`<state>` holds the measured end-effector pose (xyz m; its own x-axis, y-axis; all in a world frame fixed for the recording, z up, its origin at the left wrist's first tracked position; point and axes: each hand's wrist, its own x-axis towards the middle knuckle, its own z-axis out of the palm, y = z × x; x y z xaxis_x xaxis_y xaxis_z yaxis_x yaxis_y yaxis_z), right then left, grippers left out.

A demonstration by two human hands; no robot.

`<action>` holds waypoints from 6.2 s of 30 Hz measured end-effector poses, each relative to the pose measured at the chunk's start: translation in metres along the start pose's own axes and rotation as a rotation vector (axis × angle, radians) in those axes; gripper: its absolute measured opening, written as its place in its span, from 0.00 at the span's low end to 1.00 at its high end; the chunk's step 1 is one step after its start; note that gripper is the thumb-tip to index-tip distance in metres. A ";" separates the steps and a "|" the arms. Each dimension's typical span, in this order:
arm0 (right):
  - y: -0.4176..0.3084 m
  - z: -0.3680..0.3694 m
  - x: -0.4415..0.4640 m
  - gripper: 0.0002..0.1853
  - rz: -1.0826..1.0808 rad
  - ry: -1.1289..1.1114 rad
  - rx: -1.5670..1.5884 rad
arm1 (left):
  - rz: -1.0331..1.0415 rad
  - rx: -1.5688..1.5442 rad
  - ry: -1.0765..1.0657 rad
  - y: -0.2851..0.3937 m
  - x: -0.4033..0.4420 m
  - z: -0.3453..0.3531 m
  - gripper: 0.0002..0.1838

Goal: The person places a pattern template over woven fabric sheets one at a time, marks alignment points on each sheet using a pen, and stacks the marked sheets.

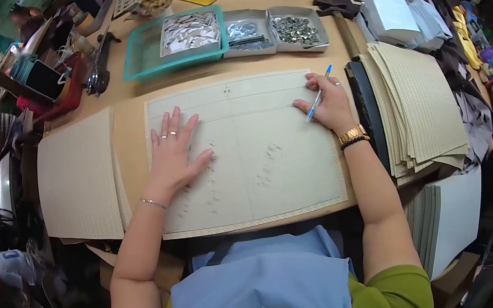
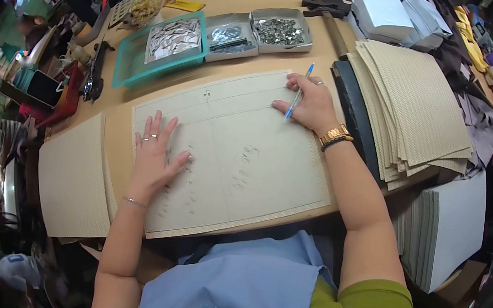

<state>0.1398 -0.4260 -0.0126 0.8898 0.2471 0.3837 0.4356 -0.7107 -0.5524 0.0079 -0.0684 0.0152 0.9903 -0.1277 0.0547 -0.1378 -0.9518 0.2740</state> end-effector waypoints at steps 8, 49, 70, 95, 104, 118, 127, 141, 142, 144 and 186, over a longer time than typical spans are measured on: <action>0.026 0.011 0.008 0.17 0.167 0.027 0.411 | -0.006 0.089 -0.033 -0.004 0.002 0.015 0.44; -0.242 0.193 0.104 0.11 -0.201 -0.386 0.366 | -0.019 0.054 0.019 -0.011 0.000 0.021 0.51; 0.064 0.011 0.062 0.05 0.245 0.202 0.717 | 0.340 0.099 -0.100 0.112 0.108 0.009 0.45; 0.035 -0.001 0.052 0.09 0.125 0.070 0.339 | 0.275 0.284 -0.402 0.182 0.157 0.020 0.57; 0.037 0.000 0.049 0.09 0.164 0.087 0.350 | 0.261 0.264 -0.416 0.181 0.155 0.019 0.57; -0.056 0.061 0.071 0.08 0.027 -0.058 0.710 | -0.178 0.244 -0.369 0.054 0.058 -0.051 0.53; -0.102 0.089 0.073 0.10 -0.031 -0.208 0.477 | -0.168 0.219 -0.399 0.027 0.042 -0.049 0.54; -0.119 0.085 0.071 0.09 -0.050 -0.256 0.334 | -0.160 0.235 -0.400 0.024 0.042 -0.045 0.53; -0.119 0.085 0.071 0.09 -0.044 -0.257 0.339 | -0.159 0.244 -0.395 0.024 0.042 -0.044 0.53; -0.117 0.085 0.070 0.08 -0.054 -0.263 0.328 | -0.158 0.250 -0.411 0.024 0.043 -0.044 0.53; -0.100 0.097 0.067 0.08 0.005 -0.124 0.418 | -0.143 0.233 -0.370 0.022 0.042 -0.042 0.51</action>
<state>0.1685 -0.2743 -0.0033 0.8904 0.3399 0.3029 0.4267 -0.3907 -0.8157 0.0455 -0.0828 0.0633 0.9446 -0.0415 -0.3257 -0.0340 -0.9990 0.0287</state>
